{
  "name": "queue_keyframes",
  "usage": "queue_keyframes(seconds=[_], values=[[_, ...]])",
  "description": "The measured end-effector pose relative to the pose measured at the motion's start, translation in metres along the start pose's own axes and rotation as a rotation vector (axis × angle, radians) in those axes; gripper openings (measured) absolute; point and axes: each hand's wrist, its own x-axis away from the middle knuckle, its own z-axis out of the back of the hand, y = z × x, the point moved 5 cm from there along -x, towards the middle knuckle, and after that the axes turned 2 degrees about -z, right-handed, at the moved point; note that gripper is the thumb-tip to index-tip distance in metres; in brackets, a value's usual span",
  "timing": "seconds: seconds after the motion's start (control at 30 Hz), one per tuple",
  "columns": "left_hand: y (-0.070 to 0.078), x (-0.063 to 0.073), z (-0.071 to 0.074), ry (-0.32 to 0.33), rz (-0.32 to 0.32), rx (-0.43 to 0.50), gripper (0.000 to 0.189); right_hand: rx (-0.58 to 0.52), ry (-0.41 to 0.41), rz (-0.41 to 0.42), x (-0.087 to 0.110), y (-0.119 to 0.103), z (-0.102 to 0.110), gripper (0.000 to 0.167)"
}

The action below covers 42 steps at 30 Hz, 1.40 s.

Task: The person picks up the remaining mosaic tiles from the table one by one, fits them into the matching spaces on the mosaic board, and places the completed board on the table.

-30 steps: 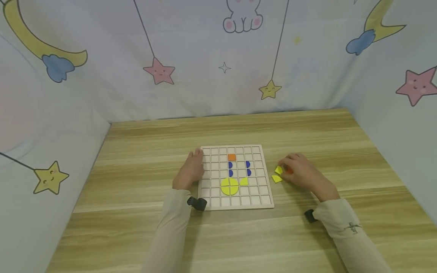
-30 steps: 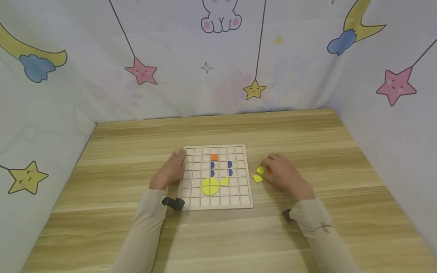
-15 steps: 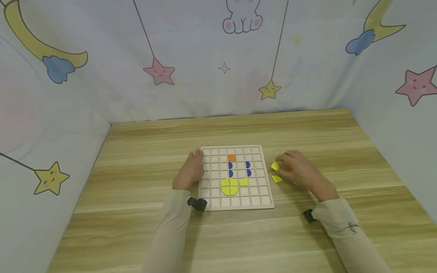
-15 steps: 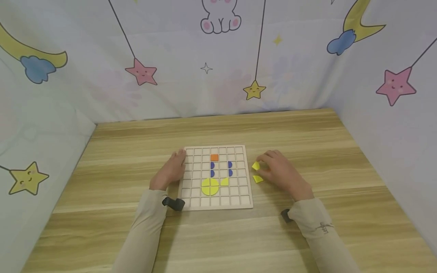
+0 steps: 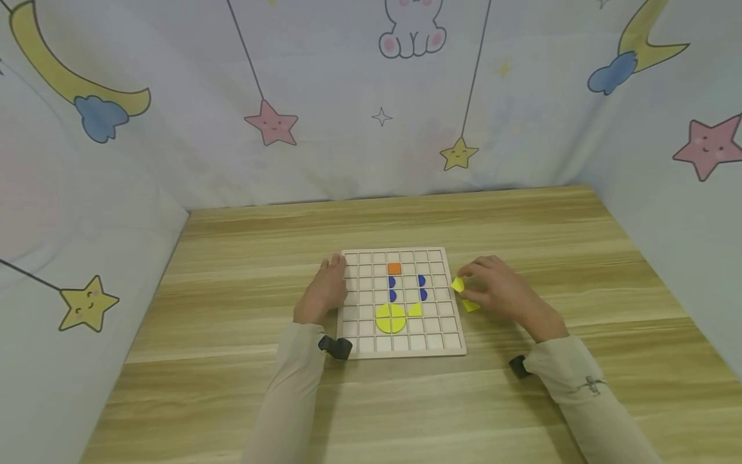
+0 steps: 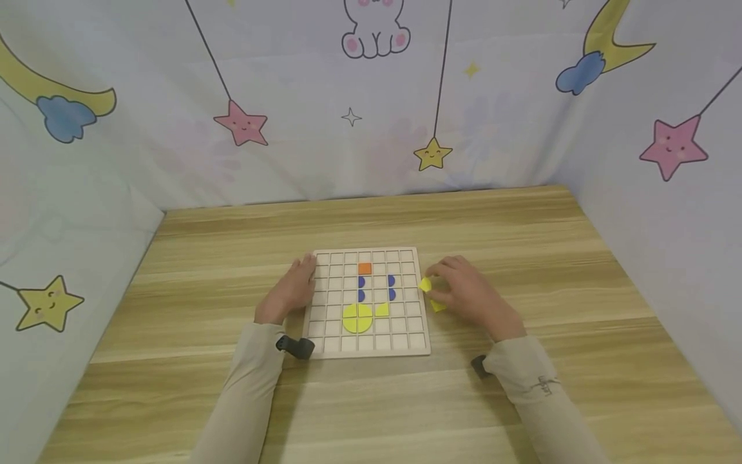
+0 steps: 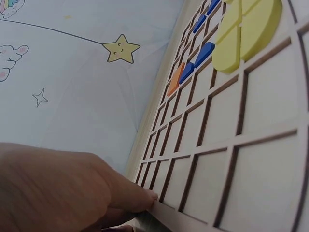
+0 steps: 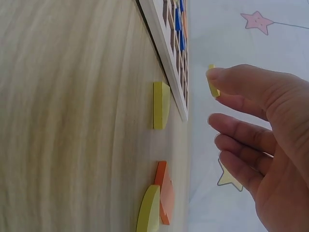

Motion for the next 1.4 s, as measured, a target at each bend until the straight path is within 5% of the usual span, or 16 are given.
queue_keyframes(seconds=[1.2, 1.4], values=[[0.001, 0.001, 0.0, 0.033, -0.016, -0.007, 0.055, -0.036, -0.114, 0.048, -0.007, -0.03, -0.026, 0.03], [0.001, 0.001, 0.0, 0.033, -0.018, -0.016, 0.055, -0.036, -0.14, 0.085, -0.007, -0.035, -0.031, 0.016]])
